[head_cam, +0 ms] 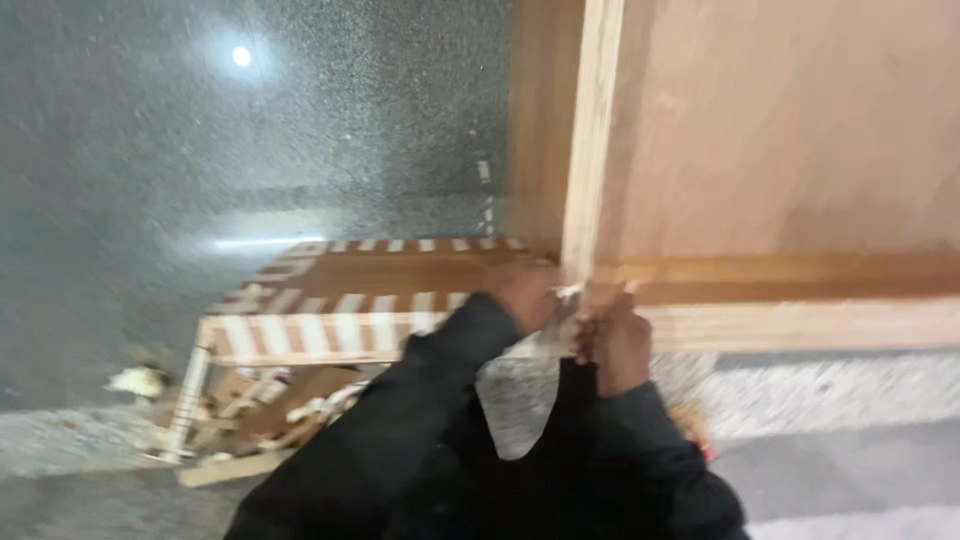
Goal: The person applies pieces of white adhesive tape to the edges of a wooden cabinet and then removes them.
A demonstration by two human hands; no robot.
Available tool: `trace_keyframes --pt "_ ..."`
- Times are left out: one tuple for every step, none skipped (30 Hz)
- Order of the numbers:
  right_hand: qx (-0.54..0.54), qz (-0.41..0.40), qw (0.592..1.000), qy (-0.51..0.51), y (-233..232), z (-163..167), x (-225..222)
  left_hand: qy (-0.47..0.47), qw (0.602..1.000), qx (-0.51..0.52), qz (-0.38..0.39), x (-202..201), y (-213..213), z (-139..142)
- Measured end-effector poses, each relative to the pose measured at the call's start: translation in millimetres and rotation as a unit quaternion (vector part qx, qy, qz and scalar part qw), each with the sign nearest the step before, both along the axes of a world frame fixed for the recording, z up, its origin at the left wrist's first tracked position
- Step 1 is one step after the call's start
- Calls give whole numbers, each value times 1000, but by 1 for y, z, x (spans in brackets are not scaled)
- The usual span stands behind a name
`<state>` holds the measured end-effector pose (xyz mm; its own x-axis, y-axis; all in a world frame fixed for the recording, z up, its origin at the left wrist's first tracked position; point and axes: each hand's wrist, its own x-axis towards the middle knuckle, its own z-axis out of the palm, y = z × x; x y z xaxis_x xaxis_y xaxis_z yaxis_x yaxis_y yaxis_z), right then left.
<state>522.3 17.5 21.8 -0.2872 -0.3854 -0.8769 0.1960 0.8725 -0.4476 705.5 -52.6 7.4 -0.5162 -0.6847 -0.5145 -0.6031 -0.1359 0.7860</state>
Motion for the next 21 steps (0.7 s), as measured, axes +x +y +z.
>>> trace_keyframes --pt "57 -41 997 -25 5 6 11 41 998 -55 -1 -7 6 -4" --pt "86 -48 993 -62 9 9 20 84 990 -116 0 -9 15 -5" --pt "107 -49 988 -98 12 11 26 47 998 -35 -31 -7 30 1" --pt "128 -48 982 -132 18 9 30 7 997 45 -59 -3 52 13" --pt "90 -60 981 -164 24 3 33 48 997 -54 -28 8 73 26" --pt "60 -76 977 -192 33 -7 34 93 986 -140 2 18 91 40" --pt "37 -95 970 -221 52 -12 33 123 985 -121 16 30 104 50" --pt "-52 80 991 -90 80 -16 35 149 983 -105 31 45 110 55" --pt "-99 185 978 9 105 -26 31 180 977 -106 47 55 107 53" --pt "-127 255 954 90 134 -35 33 104 986 -102 82 60 95 44" --pt "-86 216 968 95 162 -46 30 27 988 -93 120 61 81 29" --pt "-36 165 981 95 192 -55 29 67 981 -134 126 63 60 9" --pt "8 115 988 102 222 -63 27 36 992 65 107 61 39 -13" --pt "35 66 990 118 248 -70 27 23 998 32 51 52 23 -35" --pt "69 29 988 137 271 -76 25 13 1000 -12 -2 42 6 -56" --pt "90 -29 985 147 288 -80 24 31 998 7 -55 29 -4 -74" --pt "86 -87 981 148 301 -85 23 46 993 30 -105 15 -10 -88" --pt "73 -141 976 149 307 -86 24 17 992 41 -117 4 -13 -98" --pt "37 -189 970 149 309 -88 25 -12 989 58 -134 -6 -15 -99" --pt "-12 -221 963 155 308 -87 27 -37 985 79 -151 -14 -11 -98" --pt "-64 -235 956 166 304 -87 30 -35 984 67 -163 -17 -9 -95"
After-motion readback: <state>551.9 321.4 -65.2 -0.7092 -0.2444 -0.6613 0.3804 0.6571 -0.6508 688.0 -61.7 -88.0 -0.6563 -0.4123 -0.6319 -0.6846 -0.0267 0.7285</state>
